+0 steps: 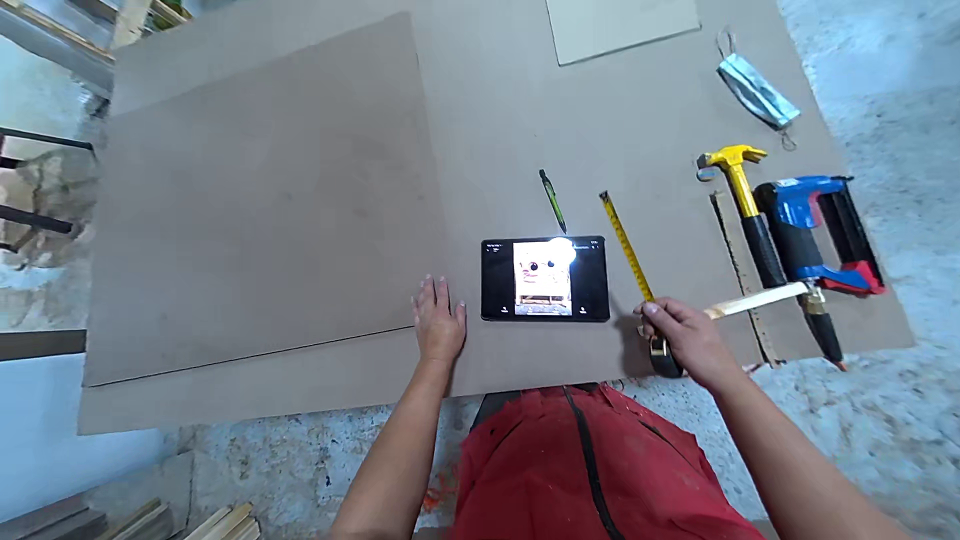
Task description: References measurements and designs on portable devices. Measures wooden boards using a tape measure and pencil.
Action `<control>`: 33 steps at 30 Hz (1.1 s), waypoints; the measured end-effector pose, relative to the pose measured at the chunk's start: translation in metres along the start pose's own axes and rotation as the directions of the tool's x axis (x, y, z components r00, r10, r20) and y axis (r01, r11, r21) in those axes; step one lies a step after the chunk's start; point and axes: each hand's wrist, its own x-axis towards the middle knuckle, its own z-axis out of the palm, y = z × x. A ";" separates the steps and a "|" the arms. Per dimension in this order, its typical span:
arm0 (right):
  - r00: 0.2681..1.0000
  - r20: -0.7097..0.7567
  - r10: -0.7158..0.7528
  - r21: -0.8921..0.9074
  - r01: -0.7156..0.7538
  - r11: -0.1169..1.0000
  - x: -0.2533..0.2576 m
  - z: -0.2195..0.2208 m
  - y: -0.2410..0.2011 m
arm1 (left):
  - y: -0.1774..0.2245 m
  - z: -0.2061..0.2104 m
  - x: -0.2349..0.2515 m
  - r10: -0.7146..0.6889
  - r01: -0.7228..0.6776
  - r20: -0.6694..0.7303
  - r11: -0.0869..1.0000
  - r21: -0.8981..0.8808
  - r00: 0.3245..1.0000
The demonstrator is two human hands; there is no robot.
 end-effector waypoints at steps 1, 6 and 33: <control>1.000 0.017 0.013 -0.001 -0.013 1.000 -0.004 0.007 0.002 | 0.003 0.000 0.002 -0.013 0.013 -0.013 1.000 0.010 1.000; 0.992 0.120 0.048 0.009 -0.049 0.999 -0.013 0.032 0.002 | 0.010 -0.009 -0.002 -0.042 0.042 -0.012 0.999 -0.014 0.999; 0.989 -0.148 0.019 -0.330 -0.067 0.942 -0.011 0.397 -0.066 | -0.509 -0.143 -0.002 -0.266 0.268 0.054 0.963 -0.027 0.962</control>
